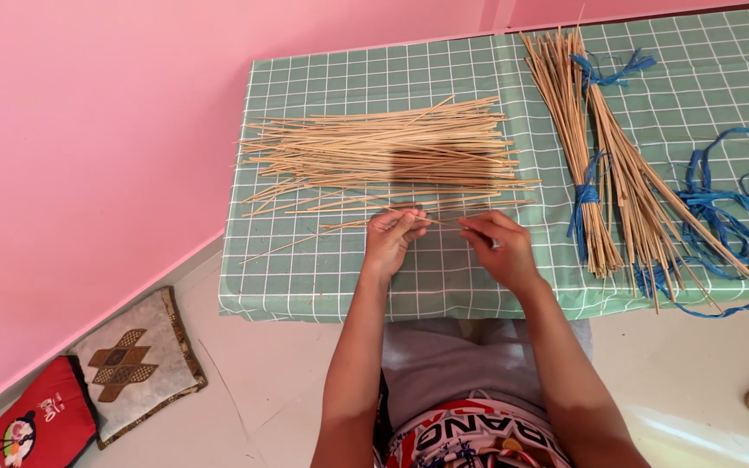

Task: Gathering thin bamboo sticks into bundles, aligning their ends, and tying them securely with blue plastic strips.

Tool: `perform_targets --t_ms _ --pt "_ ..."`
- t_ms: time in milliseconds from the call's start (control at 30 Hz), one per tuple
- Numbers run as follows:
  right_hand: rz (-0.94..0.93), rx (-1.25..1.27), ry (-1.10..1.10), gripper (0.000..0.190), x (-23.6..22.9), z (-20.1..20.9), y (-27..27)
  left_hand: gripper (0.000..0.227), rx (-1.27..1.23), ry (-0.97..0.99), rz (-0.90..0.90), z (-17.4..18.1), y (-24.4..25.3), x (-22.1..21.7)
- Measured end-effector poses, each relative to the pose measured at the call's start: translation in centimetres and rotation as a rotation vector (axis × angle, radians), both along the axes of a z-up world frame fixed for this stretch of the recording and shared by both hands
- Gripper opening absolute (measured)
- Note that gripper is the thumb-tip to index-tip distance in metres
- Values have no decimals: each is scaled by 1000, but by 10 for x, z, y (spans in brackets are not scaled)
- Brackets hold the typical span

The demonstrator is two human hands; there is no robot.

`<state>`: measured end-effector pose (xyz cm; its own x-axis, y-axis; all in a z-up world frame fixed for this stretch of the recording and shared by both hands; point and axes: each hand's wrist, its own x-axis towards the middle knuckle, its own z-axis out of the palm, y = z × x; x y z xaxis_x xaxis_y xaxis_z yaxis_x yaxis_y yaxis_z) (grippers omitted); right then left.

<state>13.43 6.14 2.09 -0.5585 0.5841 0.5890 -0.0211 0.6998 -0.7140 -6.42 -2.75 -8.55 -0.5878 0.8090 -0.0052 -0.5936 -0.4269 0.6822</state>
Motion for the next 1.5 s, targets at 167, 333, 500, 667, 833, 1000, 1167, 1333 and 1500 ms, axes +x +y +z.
perform_targets --t_ms 167,333,500,667,833,1000,1167,1333,1500 --pt "11 -81 -2 10 1 1 -1 10 -5 12 -19 3 0 1" --pt "-9 -150 -75 8 7 -13 -2 10 -15 31 -46 14 -8 9" --pt "-38 -247 -117 3 4 -14 4 14 -29 50 -67 20 -1 5" --pt "46 -410 -113 8 4 -20 6 15 -19 26 -75 18 -1 4" --pt "84 -494 -64 9 0 -31 3 17 -30 6 -76 17 -2 3" --pt "-143 -105 31 12 -7 -34 -5 20 -98 6 -9 25 -1 6" --pt "-168 -78 32 14 -10 -20 -14 19 -120 12 23 28 0 7" --pt "-141 -238 62 16 -8 -25 -9 17 -138 39 24 26 2 8" --pt "-189 52 -3 12 -7 -13 -14 14 -138 18 35 23 2 7"
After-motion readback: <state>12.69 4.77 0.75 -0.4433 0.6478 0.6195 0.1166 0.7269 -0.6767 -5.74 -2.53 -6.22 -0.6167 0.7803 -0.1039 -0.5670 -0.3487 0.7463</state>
